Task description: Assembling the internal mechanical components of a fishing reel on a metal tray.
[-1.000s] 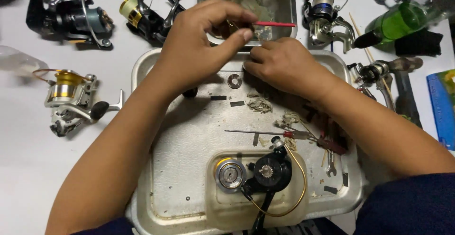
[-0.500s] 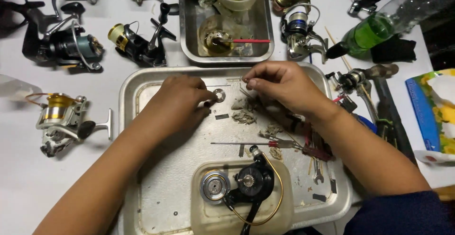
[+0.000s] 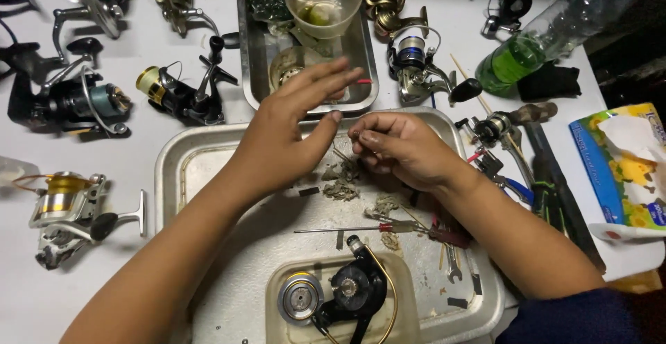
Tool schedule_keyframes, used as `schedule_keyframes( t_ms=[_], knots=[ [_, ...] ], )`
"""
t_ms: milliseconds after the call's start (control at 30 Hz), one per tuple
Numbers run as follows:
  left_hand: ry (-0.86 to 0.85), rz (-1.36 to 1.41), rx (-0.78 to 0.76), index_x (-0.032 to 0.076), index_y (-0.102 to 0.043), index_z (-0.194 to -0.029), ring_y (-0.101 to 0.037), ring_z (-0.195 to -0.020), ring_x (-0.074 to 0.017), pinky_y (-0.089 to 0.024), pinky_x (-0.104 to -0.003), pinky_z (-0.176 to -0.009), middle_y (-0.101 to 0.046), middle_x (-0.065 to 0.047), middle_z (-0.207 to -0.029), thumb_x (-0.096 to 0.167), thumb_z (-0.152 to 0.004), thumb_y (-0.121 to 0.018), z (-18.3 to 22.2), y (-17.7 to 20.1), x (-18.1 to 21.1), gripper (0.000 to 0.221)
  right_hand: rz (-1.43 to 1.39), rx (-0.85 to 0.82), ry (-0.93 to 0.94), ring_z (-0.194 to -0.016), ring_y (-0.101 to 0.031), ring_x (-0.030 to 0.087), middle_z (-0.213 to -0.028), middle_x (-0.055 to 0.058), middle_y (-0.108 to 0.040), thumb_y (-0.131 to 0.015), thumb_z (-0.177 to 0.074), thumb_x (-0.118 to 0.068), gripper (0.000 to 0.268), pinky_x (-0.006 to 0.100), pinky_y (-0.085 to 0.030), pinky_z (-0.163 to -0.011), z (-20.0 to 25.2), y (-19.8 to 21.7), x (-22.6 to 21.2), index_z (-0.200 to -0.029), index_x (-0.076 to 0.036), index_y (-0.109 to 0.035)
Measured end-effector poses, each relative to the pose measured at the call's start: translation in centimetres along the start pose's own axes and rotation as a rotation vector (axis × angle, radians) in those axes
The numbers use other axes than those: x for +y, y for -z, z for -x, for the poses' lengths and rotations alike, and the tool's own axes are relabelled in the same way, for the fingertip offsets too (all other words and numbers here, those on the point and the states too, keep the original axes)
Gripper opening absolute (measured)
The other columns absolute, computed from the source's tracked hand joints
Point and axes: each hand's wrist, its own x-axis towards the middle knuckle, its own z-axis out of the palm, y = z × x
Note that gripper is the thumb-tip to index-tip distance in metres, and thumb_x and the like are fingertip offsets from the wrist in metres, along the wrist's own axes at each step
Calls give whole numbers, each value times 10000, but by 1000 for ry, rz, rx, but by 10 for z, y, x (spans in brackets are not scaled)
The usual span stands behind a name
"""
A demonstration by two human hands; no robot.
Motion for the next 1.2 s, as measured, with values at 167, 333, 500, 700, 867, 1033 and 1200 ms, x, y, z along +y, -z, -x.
schedule_keyframes(
  t_ms=[167,333,500,700,867,1033,1200],
  knots=[
    [126,262,37,164,-478,-1479,-610,-1343,-269,-536,-422,-1052,-524,-105,-1554,108,-998,-545,8,-9,-14,489,-50,46,5,-626,-555,112,-880,114,-678,-645,-988,-110,146,184,-358,-483,-1,3,6,-1101,-17,-651],
    [301,981,61,163,-306,-1580,-631,-1299,-369,-556,-493,-1075,-380,-135,-1653,84,-1023,-425,14,-11,-34,575,22,103,116,-601,-555,105,-834,82,-692,-645,-988,-78,90,181,-399,-519,-2,0,6,-1072,-53,-666],
    [332,942,30,173,-241,-1601,-720,-1173,-304,-412,-520,-1168,-353,-203,-1652,294,-1028,-474,13,-7,-26,630,501,285,329,-702,-615,72,-854,14,-660,-658,-996,-105,91,200,-555,-586,2,-5,4,-1078,-67,-660],
    [-78,65,-18,121,-648,-1333,-641,-1287,-284,-495,-456,-1134,-695,-119,-1342,165,-995,-623,19,-13,-40,342,93,135,191,-519,-505,116,-800,87,-653,-593,-1014,-57,95,252,-422,-416,3,2,12,-1078,-31,-657],
    [-197,-18,21,85,-706,-1247,-701,-1058,-248,-544,-374,-929,-730,-107,-1157,105,-946,-739,19,-22,-44,303,-57,59,71,-577,-506,101,-812,94,-673,-616,-1004,-73,90,195,-398,-517,3,0,23,-1065,-19,-654],
    [-270,-9,42,65,-751,-1089,-722,-936,-232,-543,-369,-856,-749,-86,-1025,69,-932,-774,17,-21,-42,159,46,90,46,-615,-532,82,-804,71,-664,-607,-1014,-88,208,186,-394,-517,3,-1,29,-1192,-8,-681],
    [-204,53,29,75,-750,-1078,-725,-944,-215,-552,-343,-869,-752,-71,-1024,123,-960,-731,17,-22,-39,128,126,180,118,-758,-662,121,-817,91,-699,-635,-1007,-103,170,197,-527,-696,6,-1,34,-1093,25,-708]
  ],
)
